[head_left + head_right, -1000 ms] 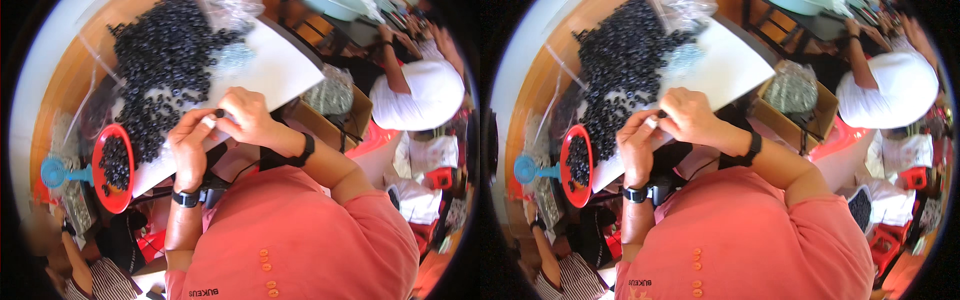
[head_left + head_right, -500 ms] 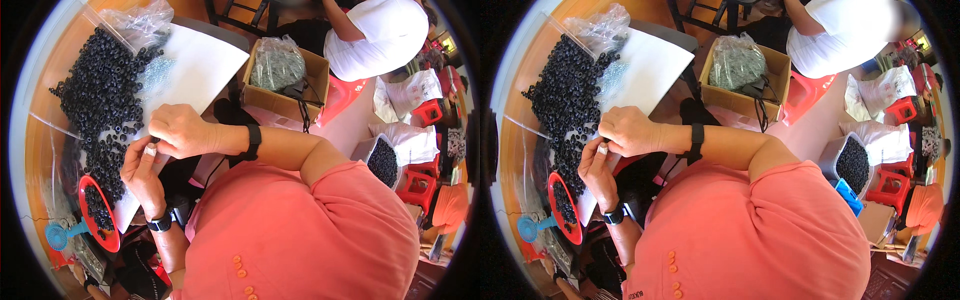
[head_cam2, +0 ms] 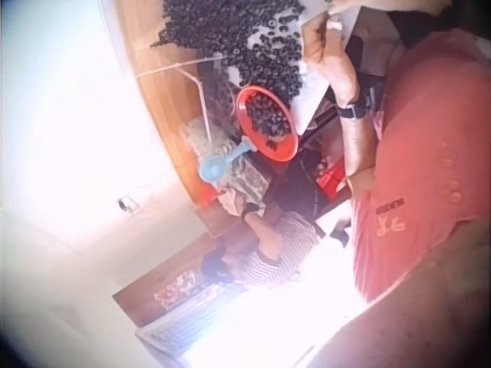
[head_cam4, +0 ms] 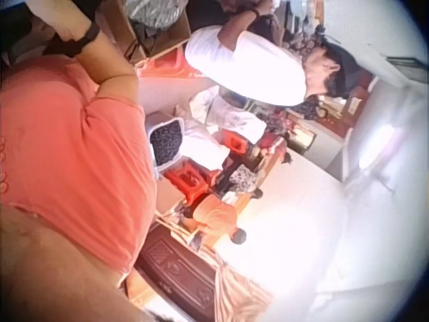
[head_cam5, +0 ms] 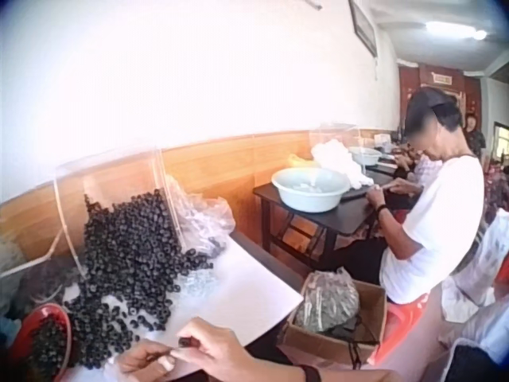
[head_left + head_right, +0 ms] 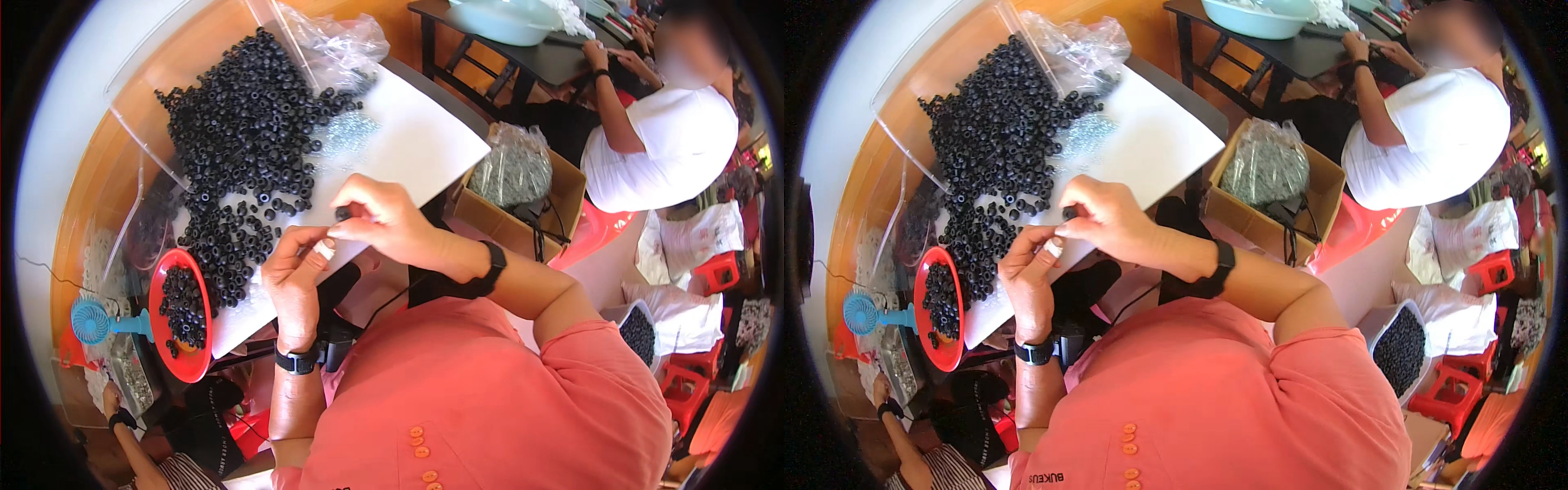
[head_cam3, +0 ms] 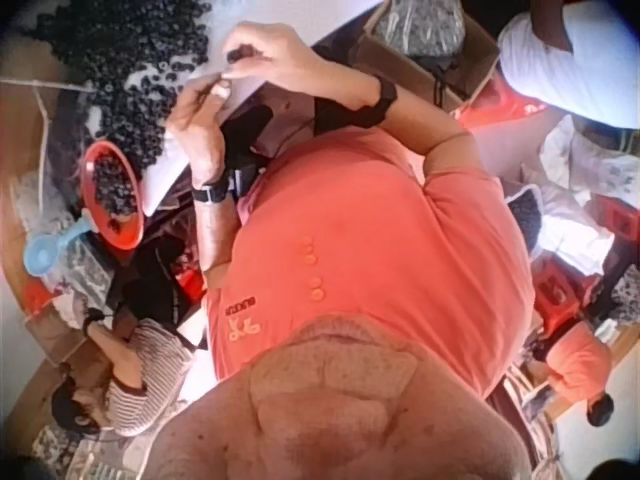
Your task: Manually assembling small black plastic components by joining two parts together.
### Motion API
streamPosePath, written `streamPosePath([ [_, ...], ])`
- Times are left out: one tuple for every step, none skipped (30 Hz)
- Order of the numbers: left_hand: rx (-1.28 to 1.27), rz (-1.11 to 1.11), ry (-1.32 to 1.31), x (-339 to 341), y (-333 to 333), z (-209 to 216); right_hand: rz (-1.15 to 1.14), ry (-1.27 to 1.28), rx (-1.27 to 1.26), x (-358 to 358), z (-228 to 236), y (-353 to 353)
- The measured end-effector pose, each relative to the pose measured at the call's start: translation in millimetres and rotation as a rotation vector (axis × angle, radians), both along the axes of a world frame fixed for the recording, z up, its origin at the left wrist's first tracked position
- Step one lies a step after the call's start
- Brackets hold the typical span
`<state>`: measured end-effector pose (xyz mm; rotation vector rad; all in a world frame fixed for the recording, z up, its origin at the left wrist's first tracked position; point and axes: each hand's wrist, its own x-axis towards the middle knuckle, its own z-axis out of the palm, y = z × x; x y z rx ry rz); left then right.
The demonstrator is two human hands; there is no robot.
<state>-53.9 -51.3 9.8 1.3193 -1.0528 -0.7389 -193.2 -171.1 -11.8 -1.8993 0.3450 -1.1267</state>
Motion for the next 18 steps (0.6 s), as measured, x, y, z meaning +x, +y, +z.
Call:
streamPosePath([
  [-0.012, 0.010, 0.002, 1.1, 0.1, -0.9, 0.026, 0.029, 0.089, -4.9, 6.3, -4.0],
  [-0.006, -0.008, 0.029, 1.6, -0.5, -1.5, 0.028, 0.011, 0.131, -7.3, 11.3, -12.6],
  [0.000, -0.026, 0.055, 2.2, -0.9, -1.8, 0.004, -0.033, 0.079, -8.7, 19.1, -24.6],
  [-0.001, -0.031, 0.070, 3.4, -2.5, -3.3, 0.025, -0.093, 0.108, -8.0, 25.2, -42.3],
  [-0.011, -0.018, 0.072, 4.1, -1.6, -1.9, 0.054, -0.154, 0.139, -5.3, 33.3, -61.9],
  [0.026, -0.022, 0.103, 3.8, -1.2, 1.7, 0.033, -0.084, 0.170, -6.9, 52.0, -82.8],
  [0.061, -0.024, 0.133, 4.5, 0.1, 4.5, 0.015, -0.015, 0.200, -4.8, 74.4, -104.7],
  [0.063, -0.024, 0.113, 4.9, -1.1, 4.4, -0.082, 0.064, 0.102, -0.5, 93.0, -130.8],
  [0.054, -0.021, 0.112, 4.6, -1.3, 5.4, -0.176, 0.140, 0.006, 4.9, 108.8, -157.4],
  [0.069, -0.016, 0.114, 3.9, -0.8, 6.8, -0.296, 0.215, -0.102, 13.3, 121.9, -180.5],
  [0.082, -0.017, 0.114, 2.9, -0.6, 8.3, -0.423, 0.287, -0.211, 20.8, 133.9, -198.9],
  [0.074, -0.011, 0.120, 2.6, -0.2, 7.5, -0.418, 0.281, -0.219, 29.0, 141.3, -212.5],
  [0.065, -0.002, 0.116, 2.9, 1.1, 6.3, -0.421, 0.320, -0.198, 39.0, 145.0, -224.1],
  [0.066, -0.007, 0.120, 2.9, 2.1, 5.0, -0.429, 0.359, -0.176, 47.2, 145.3, -238.2],
  [0.069, -0.014, 0.125, 2.4, 3.4, 5.1, -0.428, 0.352, -0.181, 56.2, 142.2, -251.3],
  [0.083, -0.022, 0.140, 1.8, 2.9, 5.8, -0.456, 0.425, -0.250, 64.7, 130.8, -270.3],
  [0.080, -0.028, 0.138, 1.1, 2.3, 6.9, -0.488, 0.500, -0.319, 69.7, 128.6, -274.0],
  [0.063, -0.054, 0.190, 0.0, 1.1, 8.3, -0.539, 0.655, -0.406, 72.9, 124.8, -276.9],
])
